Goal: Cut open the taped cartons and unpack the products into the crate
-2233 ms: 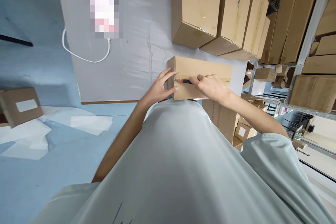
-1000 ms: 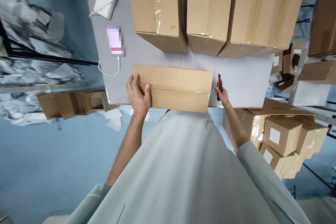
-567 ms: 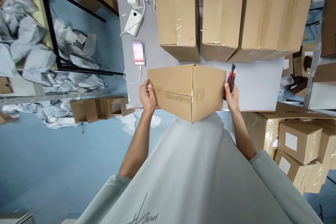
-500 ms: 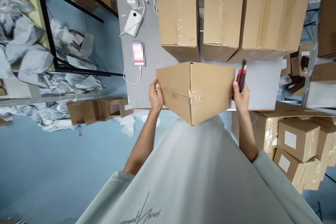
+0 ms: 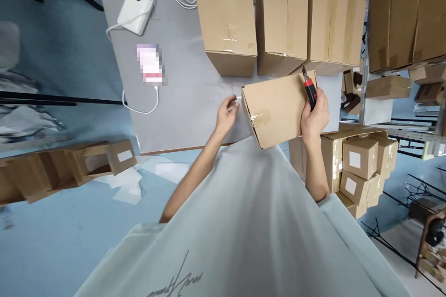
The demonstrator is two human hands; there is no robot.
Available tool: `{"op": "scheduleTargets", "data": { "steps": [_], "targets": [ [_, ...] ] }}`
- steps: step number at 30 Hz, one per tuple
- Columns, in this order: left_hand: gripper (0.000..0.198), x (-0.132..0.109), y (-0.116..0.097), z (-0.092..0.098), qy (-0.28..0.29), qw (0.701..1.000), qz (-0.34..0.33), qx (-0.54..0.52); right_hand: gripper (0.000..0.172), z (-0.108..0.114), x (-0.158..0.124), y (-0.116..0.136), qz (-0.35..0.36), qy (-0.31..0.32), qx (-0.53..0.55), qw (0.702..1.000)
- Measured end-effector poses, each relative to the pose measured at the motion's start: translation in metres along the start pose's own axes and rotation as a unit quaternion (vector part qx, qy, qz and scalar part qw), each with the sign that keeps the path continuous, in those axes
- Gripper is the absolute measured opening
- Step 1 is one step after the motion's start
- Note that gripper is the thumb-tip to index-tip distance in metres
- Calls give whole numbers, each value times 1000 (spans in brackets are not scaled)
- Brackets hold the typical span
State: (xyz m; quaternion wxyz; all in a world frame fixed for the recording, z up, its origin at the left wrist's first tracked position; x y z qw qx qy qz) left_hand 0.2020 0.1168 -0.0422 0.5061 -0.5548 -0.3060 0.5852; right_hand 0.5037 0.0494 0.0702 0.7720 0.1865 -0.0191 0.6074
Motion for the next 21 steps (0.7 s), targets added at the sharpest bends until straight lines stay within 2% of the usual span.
{"op": "scheduleTargets", "data": {
  "steps": [2, 4, 6, 8, 12, 15, 18, 21],
  "targets": [
    [63, -6, -25, 18, -14, 999, -30, -28, 60, 6, 2, 1, 1, -3, -5, 1000],
    [63, -13, -57, 28, 5, 996, -87, -14, 57, 19, 1, 8, -7, -8, -17, 1000],
    [61, -17, -84, 32, 26, 992, -125, 23, 54, 37, -9, 22, -24, -12, -22, 999],
    [56, -17, -100, 33, 41, 988, -135, 55, 51, 58, -27, 41, -37, 6, 0, 999],
    [54, -10, -102, 34, 60, 989, -123, 63, 54, 91, -73, 87, -29, 128, 140, 982],
    [56, -6, -94, 35, 68, 988, -128, 53, 60, 99, -97, 116, -22, 207, 221, 953],
    [58, -4, -91, 35, 73, 986, -141, 50, 59, 95, -103, 134, -5, 241, 232, 942],
    [58, -4, -91, 35, 80, 984, -150, 45, 58, 90, -101, 142, 15, 245, 213, 946]
  ]
}}
Point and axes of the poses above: each hand's wrist, its own x-axis towards the middle knuckle, its own z-axis out of the back of the hand, y = z × x, the point moved 1 cm from there along x, towards the middle knuckle, and after that the axes turned 13 degrees about z, right-handed, at the moved point
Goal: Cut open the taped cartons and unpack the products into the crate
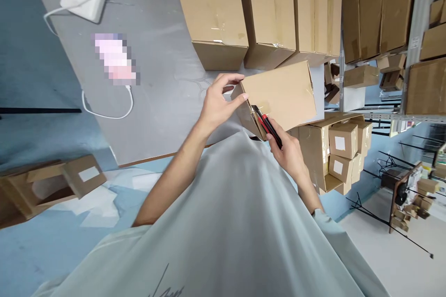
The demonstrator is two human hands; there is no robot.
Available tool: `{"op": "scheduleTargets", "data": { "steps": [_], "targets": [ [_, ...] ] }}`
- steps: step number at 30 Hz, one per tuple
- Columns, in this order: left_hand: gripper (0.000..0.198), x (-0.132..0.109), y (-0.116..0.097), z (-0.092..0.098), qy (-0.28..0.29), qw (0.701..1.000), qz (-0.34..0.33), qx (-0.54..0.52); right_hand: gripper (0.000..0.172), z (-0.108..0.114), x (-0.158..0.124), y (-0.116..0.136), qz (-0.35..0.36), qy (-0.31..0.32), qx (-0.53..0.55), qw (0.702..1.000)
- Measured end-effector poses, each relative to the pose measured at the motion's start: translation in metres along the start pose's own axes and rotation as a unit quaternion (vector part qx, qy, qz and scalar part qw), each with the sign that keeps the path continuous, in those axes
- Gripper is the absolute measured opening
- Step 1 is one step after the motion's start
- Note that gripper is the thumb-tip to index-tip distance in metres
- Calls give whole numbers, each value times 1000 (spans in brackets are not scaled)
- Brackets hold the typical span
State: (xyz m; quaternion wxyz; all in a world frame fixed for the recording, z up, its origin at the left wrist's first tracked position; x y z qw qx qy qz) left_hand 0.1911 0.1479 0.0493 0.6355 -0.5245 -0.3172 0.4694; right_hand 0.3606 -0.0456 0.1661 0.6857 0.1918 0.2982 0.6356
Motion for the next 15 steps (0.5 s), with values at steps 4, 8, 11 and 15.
{"op": "scheduleTargets", "data": {
  "steps": [4, 8, 11, 15],
  "targets": [
    [54, 0, -1, 0, 8, 1000, 6, -5, 59, -1, 4, 6, -1, 2, -49, 999],
    [49, -1, -3, -2, 0, 1000, 11, -5, 63, 1, 3, 17, -18, 35, -113, 993],
    [46, -3, -5, -6, -9, 1000, 17, -10, 64, 3, 7, 31, -40, 77, -163, 983],
    [47, -5, -5, -12, -22, 999, 23, -17, 66, 3, 22, 61, -101, 158, -254, 949]
  ]
}}
Point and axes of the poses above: each hand's wrist, its own x-axis towards the middle knuckle, its own z-axis out of the back of the hand, y = z × x, the point moved 1 cm from there along x, towards the middle knuckle, and after that the axes turned 13 degrees about z, right-handed, at the moved point
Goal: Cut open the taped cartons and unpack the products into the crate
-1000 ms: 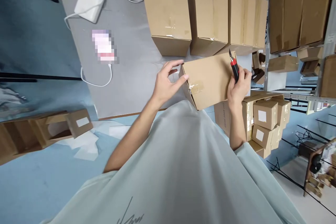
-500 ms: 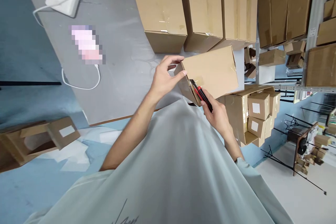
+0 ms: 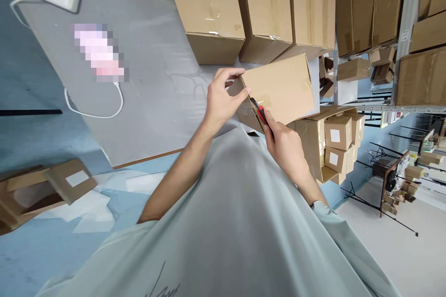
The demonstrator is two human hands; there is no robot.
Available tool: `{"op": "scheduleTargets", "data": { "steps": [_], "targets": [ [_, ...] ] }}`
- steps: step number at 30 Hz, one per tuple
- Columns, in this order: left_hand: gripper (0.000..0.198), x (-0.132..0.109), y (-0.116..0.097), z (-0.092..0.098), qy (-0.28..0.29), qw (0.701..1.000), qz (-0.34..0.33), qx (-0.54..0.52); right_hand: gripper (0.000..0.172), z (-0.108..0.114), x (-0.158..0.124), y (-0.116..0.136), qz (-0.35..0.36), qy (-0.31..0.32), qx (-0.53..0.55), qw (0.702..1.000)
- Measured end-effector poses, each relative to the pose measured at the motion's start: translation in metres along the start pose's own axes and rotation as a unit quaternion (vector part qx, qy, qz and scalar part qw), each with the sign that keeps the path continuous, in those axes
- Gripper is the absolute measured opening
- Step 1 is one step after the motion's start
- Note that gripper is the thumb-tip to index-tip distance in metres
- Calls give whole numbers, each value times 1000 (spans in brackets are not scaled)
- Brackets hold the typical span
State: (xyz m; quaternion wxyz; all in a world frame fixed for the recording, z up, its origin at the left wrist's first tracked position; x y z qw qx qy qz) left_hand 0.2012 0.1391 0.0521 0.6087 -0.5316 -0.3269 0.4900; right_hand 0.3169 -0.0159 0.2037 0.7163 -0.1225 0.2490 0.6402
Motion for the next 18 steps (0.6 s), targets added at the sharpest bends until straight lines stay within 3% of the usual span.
{"op": "scheduleTargets", "data": {
  "steps": [5, 10, 15, 18],
  "targets": [
    [52, 1, 3, -4, -8, 1000, 13, 4, 73, 25, -1, 26, -28, 86, -69, 994],
    [46, -3, 4, -4, -24, 1000, 6, 18, 71, 25, -24, 14, -17, 154, -59, 986],
    [45, -7, 1, -3, -35, 999, 3, 30, 66, 13, -49, -18, 23, 97, -1, 995],
    [47, -11, 0, -7, -53, 998, 11, 15, 59, 13, -61, -52, 37, -21, 82, 996]
  ]
}}
Point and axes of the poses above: each hand's wrist, its own x-axis towards the middle knuckle, its own z-axis out of the back of the hand, y = z × x, the point moved 1 cm from there along x, towards the middle knuckle, and after that the axes turned 13 degrees about z, right-handed, at the moved point
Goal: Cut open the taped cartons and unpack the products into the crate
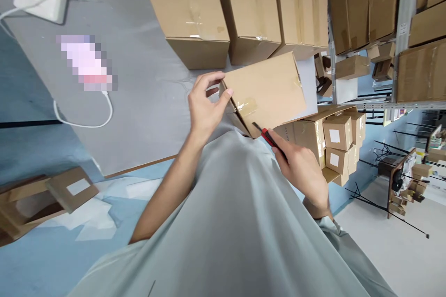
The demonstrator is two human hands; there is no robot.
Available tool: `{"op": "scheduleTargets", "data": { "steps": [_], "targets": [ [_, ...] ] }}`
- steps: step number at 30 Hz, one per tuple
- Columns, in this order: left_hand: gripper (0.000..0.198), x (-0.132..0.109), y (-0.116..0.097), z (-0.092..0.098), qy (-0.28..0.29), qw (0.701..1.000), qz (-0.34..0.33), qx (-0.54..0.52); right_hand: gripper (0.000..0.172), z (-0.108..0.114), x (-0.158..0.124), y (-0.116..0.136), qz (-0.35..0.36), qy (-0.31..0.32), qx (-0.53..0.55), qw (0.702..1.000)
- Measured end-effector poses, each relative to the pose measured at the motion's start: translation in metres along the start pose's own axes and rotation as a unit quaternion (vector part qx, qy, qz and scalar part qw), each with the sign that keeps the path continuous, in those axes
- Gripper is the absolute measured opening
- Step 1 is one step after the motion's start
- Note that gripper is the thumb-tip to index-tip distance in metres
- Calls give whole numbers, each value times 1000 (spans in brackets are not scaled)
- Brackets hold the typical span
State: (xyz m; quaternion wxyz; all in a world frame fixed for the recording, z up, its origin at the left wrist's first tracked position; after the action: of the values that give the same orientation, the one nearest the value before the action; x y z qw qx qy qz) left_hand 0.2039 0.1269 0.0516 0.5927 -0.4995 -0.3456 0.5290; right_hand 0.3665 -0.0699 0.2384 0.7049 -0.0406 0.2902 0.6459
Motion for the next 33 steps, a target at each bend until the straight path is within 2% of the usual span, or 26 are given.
{"op": "scheduleTargets", "data": {
  "steps": [2, 5, 7, 9, 11, 15, 19, 24, 28, 31, 33],
  "targets": [
    [48, -5, 0, -6, -19, 1000, 3, -22, 57, 4, 3, -34, -20, -128, 41, 991],
    [55, -12, -1, -18, -58, 997, 4, -45, 60, 2, 33, -100, -81, -316, 60, 944],
    [60, -13, -1, -24, -85, 995, 11, -40, 68, -6, 63, -143, -104, -375, 78, 918],
    [65, -9, -3, -26, -109, 994, 13, -27, 80, -17, 90, -176, -91, -371, 124, 916],
    [69, 0, -5, -25, -124, 992, 9, -9, 85, -30, 106, -194, -61, -352, 182, 916],
    [69, 17, -10, -18, -146, 988, 3, 41, 78, -57, 108, -203, -28, -314, 311, 896],
    [60, 19, -16, -22, -184, 979, -19, 87, 81, -71, 104, -209, -20, -267, 390, 881],
    [58, 15, -18, -30, -226, 961, -29, 157, 86, -65, 107, -208, -21, -284, 340, 896],
    [51, 15, -20, -28, -236, 951, -23, 197, 88, -56, 107, -198, -27, -268, 279, 922],
    [44, 12, -38, -31, -228, 937, -70, 256, 79, -47, 95, -194, -7, -250, 260, 933],
    [42, 9, -59, -45, -202, 932, -109, 281, 73, -40, 80, -193, 9, -231, 246, 941]
  ]
}}
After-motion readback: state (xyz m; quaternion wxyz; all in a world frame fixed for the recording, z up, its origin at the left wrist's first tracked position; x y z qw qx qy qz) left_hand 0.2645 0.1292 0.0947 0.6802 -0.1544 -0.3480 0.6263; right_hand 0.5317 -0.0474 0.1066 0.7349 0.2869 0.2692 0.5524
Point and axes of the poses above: each hand's wrist, its own x-axis towards the middle knuckle, its own z-axis out of the back of the hand, y = z × x, the point moved 1 cm from there along x, towards the middle knuckle, and after that the axes turned 13 degrees about z, right-handed, at the moved point
